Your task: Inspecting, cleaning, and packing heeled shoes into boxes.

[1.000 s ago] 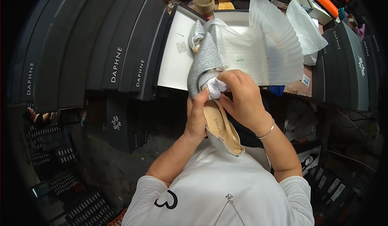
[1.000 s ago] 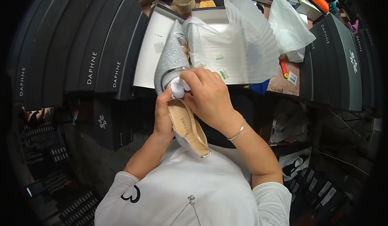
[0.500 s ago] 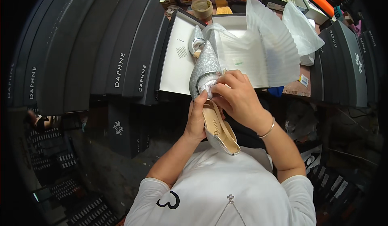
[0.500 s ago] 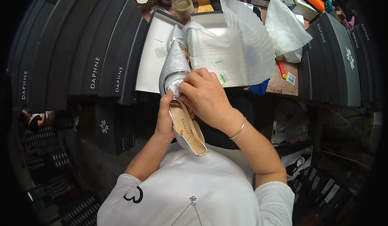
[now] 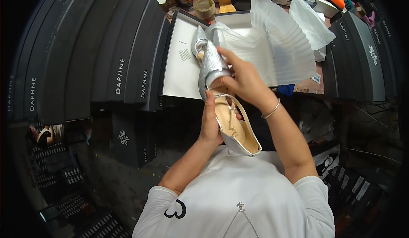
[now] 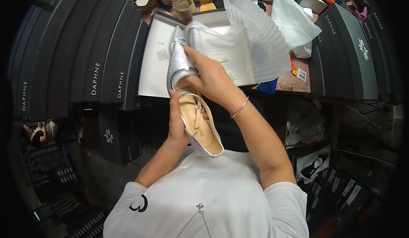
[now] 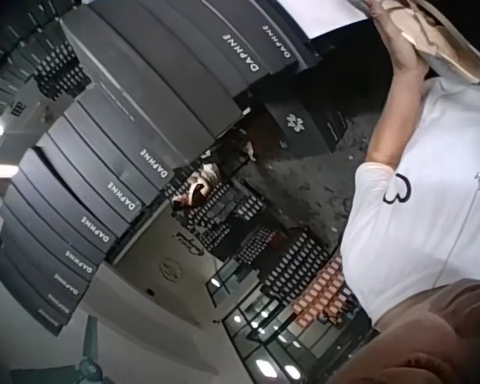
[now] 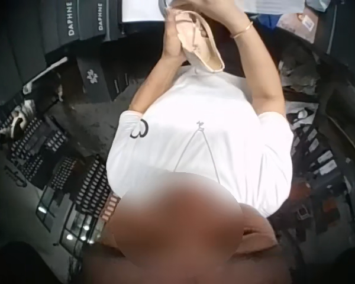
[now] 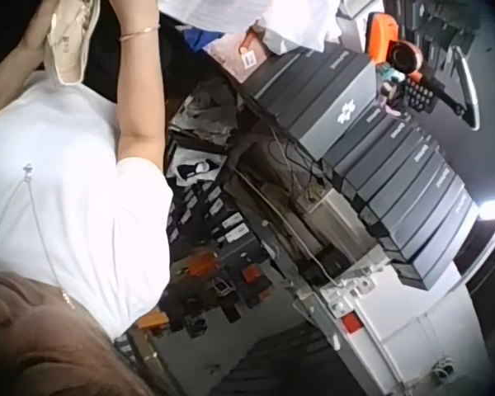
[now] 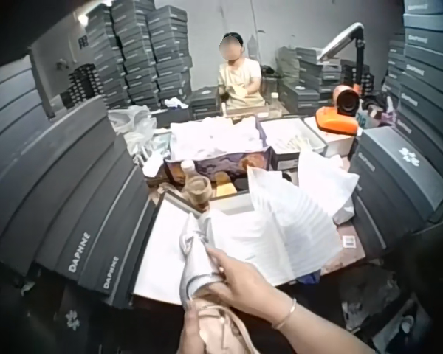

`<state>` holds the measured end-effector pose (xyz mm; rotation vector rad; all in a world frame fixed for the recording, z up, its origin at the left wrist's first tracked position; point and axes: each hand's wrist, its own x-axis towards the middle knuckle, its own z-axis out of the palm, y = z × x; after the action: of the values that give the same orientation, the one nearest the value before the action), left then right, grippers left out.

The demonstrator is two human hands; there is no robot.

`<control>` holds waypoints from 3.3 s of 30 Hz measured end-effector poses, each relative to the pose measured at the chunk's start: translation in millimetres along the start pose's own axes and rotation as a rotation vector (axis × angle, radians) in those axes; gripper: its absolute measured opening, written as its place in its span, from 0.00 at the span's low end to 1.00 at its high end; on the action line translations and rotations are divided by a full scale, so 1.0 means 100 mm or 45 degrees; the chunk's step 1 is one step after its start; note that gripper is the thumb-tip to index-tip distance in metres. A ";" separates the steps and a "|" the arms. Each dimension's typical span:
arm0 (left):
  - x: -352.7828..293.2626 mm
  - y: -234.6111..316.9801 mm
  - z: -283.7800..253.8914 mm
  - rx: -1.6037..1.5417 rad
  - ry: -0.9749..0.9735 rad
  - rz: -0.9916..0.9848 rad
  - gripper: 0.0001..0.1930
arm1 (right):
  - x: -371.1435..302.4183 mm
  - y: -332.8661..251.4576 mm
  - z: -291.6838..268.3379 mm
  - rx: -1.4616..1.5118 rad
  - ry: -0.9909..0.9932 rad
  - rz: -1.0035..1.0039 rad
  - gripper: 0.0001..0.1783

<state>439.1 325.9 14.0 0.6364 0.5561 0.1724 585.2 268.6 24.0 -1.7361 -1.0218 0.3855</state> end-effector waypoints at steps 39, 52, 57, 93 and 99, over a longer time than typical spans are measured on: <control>0.80 0.90 -0.90 0.691 0.004 0.672 0.24 | -0.44 0.69 -0.79 1.633 0.040 0.282 0.38; 0.31 0.68 -0.42 0.115 -0.811 -0.271 0.32 | -1.14 0.13 -1.69 1.189 0.009 -0.386 0.33; -0.46 1.20 -0.36 0.513 -0.623 0.109 0.26 | -0.85 -0.36 -2.09 0.542 0.737 0.201 0.28; 0.74 0.08 -0.22 -0.155 -0.609 -0.400 0.39 | 0.16 1.62 -1.53 -0.770 0.487 0.128 0.14; 1.09 0.34 -0.50 -0.316 -0.433 -0.361 0.39 | 0.50 2.35 -1.49 -1.302 0.184 0.236 0.31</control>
<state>504.2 413.2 -46.9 0.3291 0.2846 -0.1318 820.4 192.8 -113.1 -2.7274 -1.0203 -0.2140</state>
